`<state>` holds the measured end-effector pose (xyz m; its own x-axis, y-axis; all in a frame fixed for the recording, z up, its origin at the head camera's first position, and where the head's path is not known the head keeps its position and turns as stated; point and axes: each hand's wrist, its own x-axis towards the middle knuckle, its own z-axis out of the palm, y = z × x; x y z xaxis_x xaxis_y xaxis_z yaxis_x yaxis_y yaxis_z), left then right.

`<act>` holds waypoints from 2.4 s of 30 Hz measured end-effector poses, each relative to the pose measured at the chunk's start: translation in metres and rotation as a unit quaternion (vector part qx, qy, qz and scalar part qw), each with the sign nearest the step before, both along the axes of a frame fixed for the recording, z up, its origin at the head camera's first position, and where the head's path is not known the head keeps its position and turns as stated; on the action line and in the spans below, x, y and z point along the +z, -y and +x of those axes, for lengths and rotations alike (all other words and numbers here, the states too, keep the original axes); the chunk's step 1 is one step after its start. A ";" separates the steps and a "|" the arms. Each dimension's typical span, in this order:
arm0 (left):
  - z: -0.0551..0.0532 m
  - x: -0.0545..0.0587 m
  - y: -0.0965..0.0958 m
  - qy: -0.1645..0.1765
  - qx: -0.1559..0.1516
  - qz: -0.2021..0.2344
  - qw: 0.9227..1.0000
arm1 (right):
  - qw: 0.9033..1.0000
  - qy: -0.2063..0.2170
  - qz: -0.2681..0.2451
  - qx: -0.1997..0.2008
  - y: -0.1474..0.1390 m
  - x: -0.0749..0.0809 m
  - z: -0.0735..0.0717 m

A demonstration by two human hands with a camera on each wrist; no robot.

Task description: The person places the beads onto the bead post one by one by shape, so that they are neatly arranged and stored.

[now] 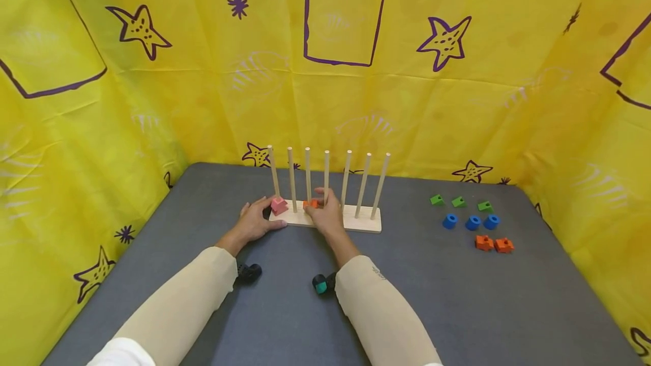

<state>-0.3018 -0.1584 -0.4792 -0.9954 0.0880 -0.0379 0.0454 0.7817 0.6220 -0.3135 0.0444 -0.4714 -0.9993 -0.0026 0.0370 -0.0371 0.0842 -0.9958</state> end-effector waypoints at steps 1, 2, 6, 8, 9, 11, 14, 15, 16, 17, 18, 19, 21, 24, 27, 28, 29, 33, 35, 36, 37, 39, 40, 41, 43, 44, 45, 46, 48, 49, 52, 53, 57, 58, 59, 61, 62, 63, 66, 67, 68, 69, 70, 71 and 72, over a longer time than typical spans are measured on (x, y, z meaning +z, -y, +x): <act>0.000 0.000 0.000 0.001 0.001 0.000 1.000 | 1.000 0.002 -0.002 0.000 0.000 0.000 0.000; 0.000 0.001 0.000 0.001 0.001 0.001 1.000 | 1.000 0.003 -0.004 0.001 -0.001 -0.001 0.001; 0.000 0.001 0.000 0.004 0.004 0.002 1.000 | 1.000 0.001 0.015 0.003 -0.003 -0.002 0.003; -0.001 0.000 0.000 0.006 0.004 0.004 1.000 | 0.999 -0.009 0.038 0.000 -0.007 -0.001 0.007; -0.002 -0.001 -0.001 0.006 0.004 0.005 1.000 | 0.999 -0.016 0.052 -0.003 -0.009 0.000 0.009; -0.002 -0.001 -0.001 0.007 0.004 0.005 1.000 | 0.997 -0.029 0.069 -0.005 -0.013 0.003 0.014; -0.002 -0.002 -0.001 0.010 0.005 0.005 1.000 | 0.994 -0.051 0.096 -0.003 -0.019 0.012 0.022; -0.002 -0.002 -0.001 0.011 0.006 0.005 1.000 | 0.993 -0.060 0.104 0.001 -0.021 0.016 0.024; -0.001 -0.001 -0.001 0.011 0.007 0.005 1.000 | 0.992 -0.066 0.109 0.006 -0.024 0.022 0.028; -0.001 -0.001 -0.001 0.010 0.007 0.005 1.000 | 0.991 -0.072 0.116 0.009 -0.026 0.028 0.031; -0.001 -0.001 -0.001 0.010 0.008 0.007 1.000 | 0.989 -0.080 0.124 0.012 -0.028 0.034 0.033; -0.001 0.000 -0.001 0.010 0.008 0.007 1.000 | 0.987 -0.088 0.133 0.014 -0.031 0.040 0.037; 0.000 0.001 -0.001 0.009 0.008 0.008 1.000 | 0.984 -0.109 0.141 0.017 -0.036 0.054 0.043; 0.001 0.002 -0.001 0.011 0.008 0.011 1.000 | 0.977 -0.150 0.148 0.013 -0.043 0.074 0.053; 0.001 0.002 -0.001 0.012 0.008 0.012 1.000 | 0.970 -0.188 0.151 0.007 -0.050 0.090 0.063; 0.001 0.002 -0.001 0.011 0.008 0.013 1.000 | 0.969 -0.198 0.151 0.004 -0.053 0.095 0.066; 0.001 0.002 -0.001 0.012 0.008 0.013 1.000 | 0.967 -0.206 0.153 0.001 -0.055 0.100 0.069; 0.001 0.001 -0.001 0.013 0.009 0.014 1.000 | 0.960 -0.239 0.143 -0.006 -0.067 0.115 0.081; 0.001 0.001 -0.001 0.015 0.011 0.014 1.000 | 0.958 -0.257 0.127 -0.010 -0.074 0.122 0.086; 0.001 0.000 -0.001 0.016 0.011 0.014 1.000 | 0.956 -0.266 0.119 -0.012 -0.077 0.125 0.088; 0.001 0.000 0.000 0.017 0.012 0.015 1.000 | 0.955 -0.274 0.110 -0.014 -0.080 0.129 0.091; 0.001 -0.001 0.000 0.018 0.013 0.016 1.000 | 0.954 -0.284 0.095 -0.025 -0.085 0.136 0.097; 0.001 -0.001 0.000 0.019 0.013 0.016 1.000 | 0.953 -0.288 0.091 -0.032 -0.087 0.140 0.100; 0.001 -0.001 0.000 0.019 0.013 0.016 1.000 | 0.952 -0.290 0.090 -0.038 -0.089 0.145 0.104; 0.001 -0.001 0.000 0.019 0.013 0.016 1.000 | 0.950 -0.294 0.092 -0.052 -0.090 0.155 0.113; 0.001 -0.001 0.000 0.019 0.014 0.016 1.000 | 0.949 -0.297 0.093 -0.058 -0.091 0.158 0.116; 0.001 -0.001 0.000 0.019 0.015 0.017 1.000 | 0.948 -0.298 0.097 -0.063 -0.092 0.162 0.119; 0.001 -0.001 0.000 0.019 0.015 0.015 1.000 | 0.947 -0.299 0.096 -0.067 -0.093 0.164 0.122; 0.001 0.000 0.000 0.019 0.015 0.015 1.000 | 0.945 -0.303 0.100 -0.076 -0.099 0.161 0.121; 0.002 0.000 0.000 0.018 0.015 0.014 1.000 | 0.944 -0.303 0.101 -0.080 -0.103 0.159 0.120; 0.002 0.000 0.000 0.017 0.015 0.013 1.000 | 0.942 -0.307 0.100 -0.089 -0.116 0.151 0.115; 0.002 0.000 0.000 0.015 0.015 0.013 1.000 | 0.942 -0.308 0.099 -0.092 -0.120 0.149 0.114; 0.002 0.000 -0.001 0.013 0.012 0.014 1.000 | 0.939 -0.314 0.089 -0.109 -0.138 0.149 0.114; 0.002 0.000 -0.001 0.013 0.012 0.014 1.000 | 0.939 -0.314 0.086 -0.114 -0.142 0.149 0.114; 0.003 0.000 -0.001 0.013 0.012 0.014 1.000 | 0.937 -0.316 0.082 -0.121 -0.147 0.149 0.115; 0.003 0.000 -0.001 0.014 0.012 0.013 1.000 | 0.935 -0.316 0.081 -0.136 -0.156 0.149 0.115; 0.003 0.000 -0.001 0.013 0.013 0.013 1.000 | 0.935 -0.314 0.077 -0.144 -0.161 0.149 0.116; 0.003 0.000 -0.001 0.012 0.013 0.013 1.000 | 0.935 -0.312 0.072 -0.151 -0.167 0.148 0.116; 0.003 -0.001 0.000 0.009 0.012 0.015 1.000 | 0.936 -0.297 0.058 -0.180 -0.183 0.144 0.116; 0.002 -0.001 0.000 0.009 0.011 0.016 1.000 | 0.936 -0.290 0.054 -0.191 -0.189 0.142 0.116; 0.002 -0.001 0.000 0.009 0.012 0.016 1.000 | 0.936 -0.286 0.049 -0.201 -0.194 0.140 0.116; 0.002 -0.001 0.000 0.009 0.012 0.017 1.000 | 0.935 -0.280 0.045 -0.211 -0.199 0.139 0.116; 0.002 -0.001 0.000 0.009 0.012 0.018 1.000 | 0.936 -0.275 0.031 -0.220 -0.204 0.137 0.115; 0.001 -0.001 0.000 0.010 0.013 0.018 1.000 | 0.935 -0.272 0.021 -0.227 -0.208 0.136 0.115; 0.001 -0.001 0.000 0.011 0.014 0.019 1.000 | 0.934 -0.268 0.011 -0.234 -0.212 0.134 0.115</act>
<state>-0.3008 -0.1579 -0.4801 -0.9964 0.0615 -0.0580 0.0089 0.7584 0.6517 -0.1989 0.2568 -0.3375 -0.7288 0.4228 0.5386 -0.4847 0.2371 -0.8420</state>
